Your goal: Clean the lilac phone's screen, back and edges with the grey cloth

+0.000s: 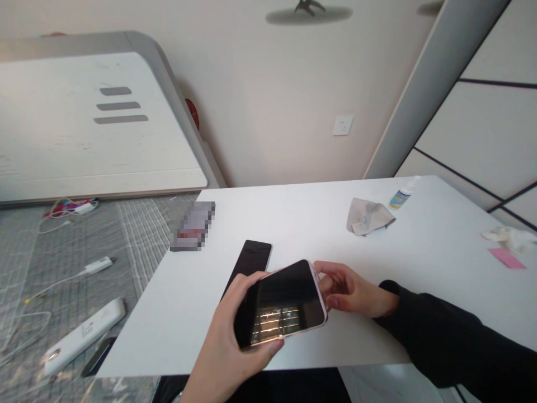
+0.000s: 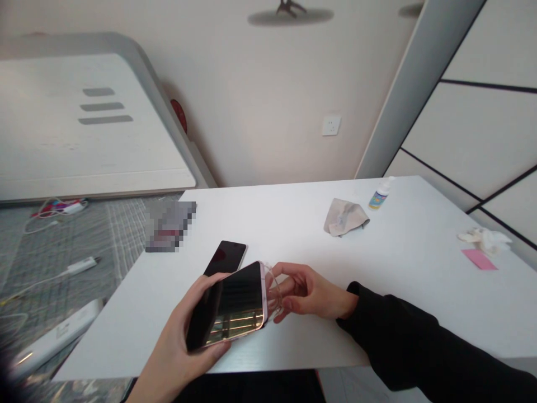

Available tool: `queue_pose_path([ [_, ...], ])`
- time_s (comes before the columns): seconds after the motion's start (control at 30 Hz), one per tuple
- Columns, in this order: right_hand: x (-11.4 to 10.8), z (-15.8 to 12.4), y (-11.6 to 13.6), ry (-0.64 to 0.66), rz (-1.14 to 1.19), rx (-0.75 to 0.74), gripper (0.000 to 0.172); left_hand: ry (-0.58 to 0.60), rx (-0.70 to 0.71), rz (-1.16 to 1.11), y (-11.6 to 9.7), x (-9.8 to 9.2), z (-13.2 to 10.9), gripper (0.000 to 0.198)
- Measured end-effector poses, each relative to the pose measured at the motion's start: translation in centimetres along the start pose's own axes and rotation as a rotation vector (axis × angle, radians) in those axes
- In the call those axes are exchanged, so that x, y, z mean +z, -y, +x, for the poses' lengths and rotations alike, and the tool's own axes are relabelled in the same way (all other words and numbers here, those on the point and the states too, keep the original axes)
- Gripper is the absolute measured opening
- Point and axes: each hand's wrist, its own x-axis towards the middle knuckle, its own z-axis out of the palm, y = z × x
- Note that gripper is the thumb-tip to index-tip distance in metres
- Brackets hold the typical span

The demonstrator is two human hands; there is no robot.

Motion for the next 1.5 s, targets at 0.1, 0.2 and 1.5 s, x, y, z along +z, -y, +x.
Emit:
queue_pose_path([
  [0.1,-0.2,0.1,-0.2,-0.063,-0.014,-0.053,0.039,-0.064,0.02,-0.061,-0.4,0.3,0.5,0.063],
  [0.2,-0.3,0.2,-0.6,-0.189,-0.075,-0.116,0.037,-0.125,0.016,0.012,-0.7,0.6,1.1,0.065],
  [1.5,1.1,0.4,0.5,-0.395,-0.69,-0.248,0.045,-0.202,0.223,0.204,-0.2,1.1,0.3,0.074],
])
